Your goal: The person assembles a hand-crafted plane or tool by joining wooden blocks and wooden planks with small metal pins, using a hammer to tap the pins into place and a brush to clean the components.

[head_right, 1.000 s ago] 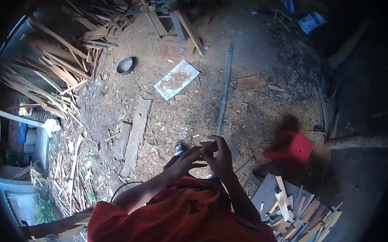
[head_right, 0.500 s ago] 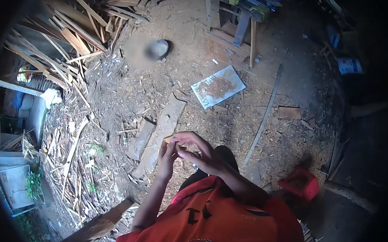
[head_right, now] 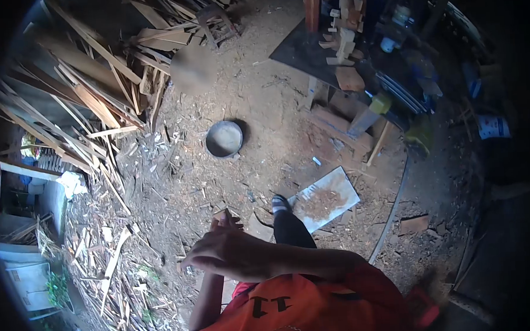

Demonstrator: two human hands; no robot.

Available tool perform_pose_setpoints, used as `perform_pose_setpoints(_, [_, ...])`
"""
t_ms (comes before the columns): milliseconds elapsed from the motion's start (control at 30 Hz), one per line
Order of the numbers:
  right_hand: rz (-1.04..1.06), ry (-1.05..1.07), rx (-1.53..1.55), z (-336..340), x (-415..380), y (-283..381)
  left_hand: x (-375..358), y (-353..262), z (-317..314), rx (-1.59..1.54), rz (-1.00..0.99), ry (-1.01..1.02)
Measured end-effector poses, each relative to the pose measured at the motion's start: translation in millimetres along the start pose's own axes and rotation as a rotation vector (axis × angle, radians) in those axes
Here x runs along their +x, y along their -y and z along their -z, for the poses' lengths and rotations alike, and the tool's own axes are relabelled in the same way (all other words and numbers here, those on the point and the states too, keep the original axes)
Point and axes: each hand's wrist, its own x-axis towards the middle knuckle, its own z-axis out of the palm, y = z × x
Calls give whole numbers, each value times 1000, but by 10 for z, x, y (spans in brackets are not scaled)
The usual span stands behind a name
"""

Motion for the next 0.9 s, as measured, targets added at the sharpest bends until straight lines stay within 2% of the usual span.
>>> perform_pose_setpoints(33, [-20, -51, -63, 398, 245, -108, 347, -361, 47, -864, 228, -38])
perform_pose_setpoints(100, [-86, -139, -156, 1098, 717, -192, 1020, -22, 411, -178, 48, -5])
perform_pose_setpoints(167, [-147, -211, -213, 1707, 1165, -212, 1757, -301, 527, -310, 116, 27])
perform_pose_setpoints(200, [-133, -206, -253, 2037, 1390, -228, 2109, -429, 548, -524, 167, 17])
perform_pose_setpoints(233, [-140, -223, -222, 2331, 1599, -341, 2519, -416, 612, -465, 126, 57])
perform_pose_setpoints(333, [-172, -324, -105, 3216, 2067, -1092, 3814, -491, 598, -709, 152, 12])
perform_pose_setpoints(367, [-264, -333, -55, 3584, 2222, -1278, 4311, -673, 572, -586, 109, 14])
perform_pose_setpoints(433, [-304, -438, -63, 4399, 2542, -1537, 5447, -846, 432, -527, 66, 114])
perform_pose_setpoints(467, [-324, -517, -60, 5282, 3023, -1750, 6580, -1118, 497, -484, 51, 186])
perform_pose_setpoints(567, [-375, -789, 48, 6572, 3707, -2135, 8682, -1436, 491, -606, 346, 242])
perform_pose_setpoints(600, [-402, -869, 80, 7091, 3870, -2197, 9335, -1810, 397, -576, 366, 271])
perform_pose_setpoints(633, [-467, -965, 97, 7502, 3977, -2330, 9918, -2519, 361, -474, 397, 322])
perform_pose_setpoints(667, [-533, -1072, 130, 7800, 4082, -2488, 10479, -2829, 319, -439, 374, 371])
perform_pose_setpoints(733, [-566, -1224, 181, 8446, 4322, -2524, 11533, -3363, 191, -291, 164, 472])
perform_pose_setpoints(800, [-572, -1330, 293, 9007, 4481, -2460, 12459, -3990, 14, -227, 196, 557])
perform_pose_setpoints(833, [-537, -1371, 322, 9326, 4576, -2412, 12949, -4171, -87, -222, 136, 646])
perform_pose_setpoints(900, [-544, -1459, 287, 9969, 4747, -2444, 13728, -4512, -348, -232, 145, 690])
